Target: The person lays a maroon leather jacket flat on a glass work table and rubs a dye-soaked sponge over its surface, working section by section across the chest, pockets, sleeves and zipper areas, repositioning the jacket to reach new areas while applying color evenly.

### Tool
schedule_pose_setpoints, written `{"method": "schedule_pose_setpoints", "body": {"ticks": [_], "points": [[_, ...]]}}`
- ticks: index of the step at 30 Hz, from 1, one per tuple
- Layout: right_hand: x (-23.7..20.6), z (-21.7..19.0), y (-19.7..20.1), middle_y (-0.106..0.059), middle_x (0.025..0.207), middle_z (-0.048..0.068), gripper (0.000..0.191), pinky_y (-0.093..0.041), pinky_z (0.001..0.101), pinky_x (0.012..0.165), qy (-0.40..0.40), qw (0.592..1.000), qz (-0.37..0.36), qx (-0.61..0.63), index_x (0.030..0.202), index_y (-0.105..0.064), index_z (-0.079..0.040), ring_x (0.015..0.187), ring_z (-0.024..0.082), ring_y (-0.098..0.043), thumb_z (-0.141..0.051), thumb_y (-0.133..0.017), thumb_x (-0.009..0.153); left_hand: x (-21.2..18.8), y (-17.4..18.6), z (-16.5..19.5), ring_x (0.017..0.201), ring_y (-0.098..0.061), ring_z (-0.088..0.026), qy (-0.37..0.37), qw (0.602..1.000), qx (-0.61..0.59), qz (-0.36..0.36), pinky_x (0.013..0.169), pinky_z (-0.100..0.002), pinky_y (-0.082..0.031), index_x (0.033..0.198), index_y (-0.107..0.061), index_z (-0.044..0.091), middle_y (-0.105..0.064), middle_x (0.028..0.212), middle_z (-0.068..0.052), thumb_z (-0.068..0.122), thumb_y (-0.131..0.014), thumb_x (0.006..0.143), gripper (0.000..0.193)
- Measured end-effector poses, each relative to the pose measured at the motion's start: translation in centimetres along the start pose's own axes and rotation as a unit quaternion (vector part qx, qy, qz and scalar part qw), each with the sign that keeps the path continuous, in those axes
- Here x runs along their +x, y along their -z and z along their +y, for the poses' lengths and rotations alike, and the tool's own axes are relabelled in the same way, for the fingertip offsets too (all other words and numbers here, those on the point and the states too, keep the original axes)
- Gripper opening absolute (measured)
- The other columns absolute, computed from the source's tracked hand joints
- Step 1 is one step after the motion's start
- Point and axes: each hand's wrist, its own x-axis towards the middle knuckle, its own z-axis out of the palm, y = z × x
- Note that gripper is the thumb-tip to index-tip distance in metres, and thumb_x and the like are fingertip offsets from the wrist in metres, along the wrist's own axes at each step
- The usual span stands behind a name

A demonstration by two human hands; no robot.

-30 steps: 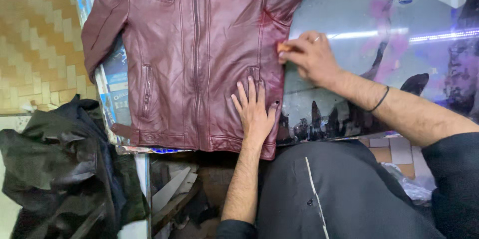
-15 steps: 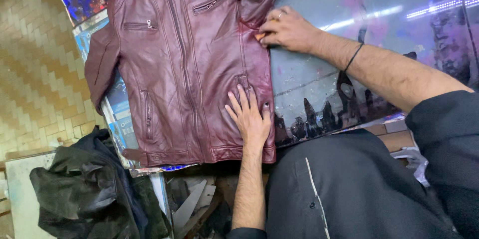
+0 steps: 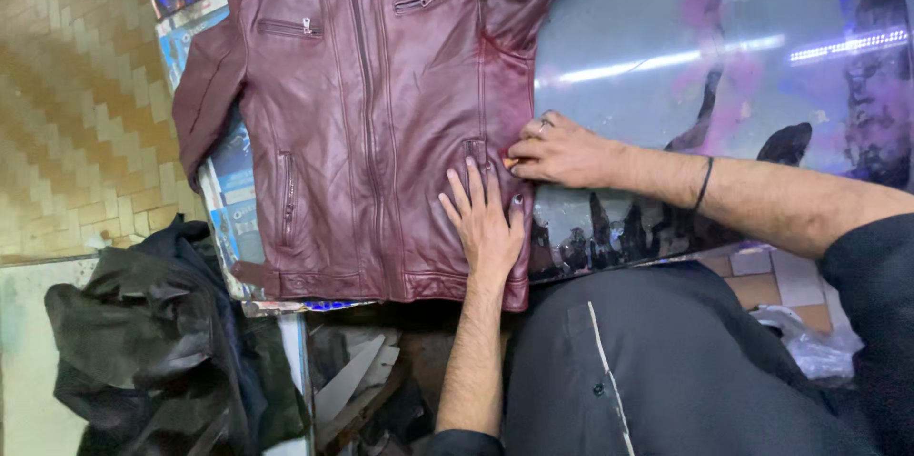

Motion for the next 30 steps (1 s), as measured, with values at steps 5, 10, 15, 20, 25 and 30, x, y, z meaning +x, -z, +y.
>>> {"method": "schedule_pose_setpoints", "body": {"ticks": [5, 10, 15, 20, 25, 30], "points": [[0.1, -0.1, 0.9, -0.063, 0.133, 0.000, 0.046, -0.040, 0.0490, 0.098, -0.125, 0.992, -0.021, -0.007, 0.119, -0.073, -0.024, 0.120, 0.027, -0.053, -0.018, -0.069, 0.073, 0.1, 0.2, -0.5, 0.154, -0.015, -0.048, 0.004, 0.999, -0.036, 0.009, 0.121, -0.069, -0.010, 0.146, -0.051, 0.001, -0.026, 0.166, -0.021, 0.031, -0.066, 0.087, 0.067], [-0.1, -0.8, 0.5, -0.063, 0.126, -0.003, 0.038, -0.041, 0.0491, 0.100, 0.116, 0.993, 0.008, 0.031, 0.122, -0.074, -0.022, 0.122, 0.020, -0.054, -0.024, -0.066, 0.085, 0.0, -0.3, -1.2, 0.156, -0.016, -0.047, 0.004, 0.998, -0.057, 0.020, 0.123, -0.068, -0.010, 0.148, -0.051, 0.005, -0.028, 0.168, -0.019, 0.020, -0.064, 0.084, 0.067], [0.1, -1.2, -0.2, -0.064, 0.125, -0.002, 0.032, -0.041, 0.0494, 0.096, -0.028, 0.999, -0.003, -0.030, 0.114, -0.075, -0.025, 0.117, 0.024, -0.055, -0.023, -0.064, 0.083, -0.5, -1.3, -2.2, 0.158, -0.016, -0.045, 0.003, 0.996, -0.087, 0.034, 0.125, -0.066, -0.009, 0.153, -0.045, 0.003, -0.032, 0.167, -0.017, 0.016, -0.063, 0.082, 0.074], [0.3, -1.2, 0.2, -0.064, 0.130, -0.002, 0.032, -0.040, 0.0461, 0.096, -0.007, 0.999, -0.015, -0.040, 0.119, -0.075, -0.025, 0.119, 0.022, -0.055, -0.021, -0.071, 0.088, -0.6, -2.0, -2.7, 0.160, -0.016, -0.043, 0.007, 0.988, -0.144, 0.058, 0.128, -0.066, -0.007, 0.158, -0.032, -0.004, -0.033, 0.168, -0.017, 0.010, -0.061, 0.083, 0.082], [0.7, -1.5, 1.4, -0.062, 0.138, 0.005, 0.034, -0.038, 0.0478, 0.094, -0.167, 0.978, 0.124, 0.004, 0.120, -0.076, -0.022, 0.116, 0.030, -0.053, -0.016, -0.076, 0.086, -0.1, -1.0, -1.7, 0.159, -0.014, -0.043, 0.029, 0.986, -0.158, 0.053, 0.124, -0.069, -0.005, 0.156, -0.026, -0.005, -0.032, 0.166, -0.020, 0.020, -0.071, 0.083, 0.089], [1.4, -1.6, 1.4, -0.065, 0.126, -0.001, 0.041, -0.038, 0.0465, 0.090, -0.127, 0.988, 0.057, -0.069, 0.115, -0.078, -0.029, 0.112, 0.025, -0.056, -0.010, -0.076, 0.078, 0.5, 0.3, -0.2, 0.156, -0.015, -0.042, 0.055, 0.988, -0.130, 0.058, 0.120, -0.072, -0.004, 0.157, -0.026, -0.003, -0.037, 0.161, -0.017, 0.038, -0.082, 0.079, 0.104]]}}
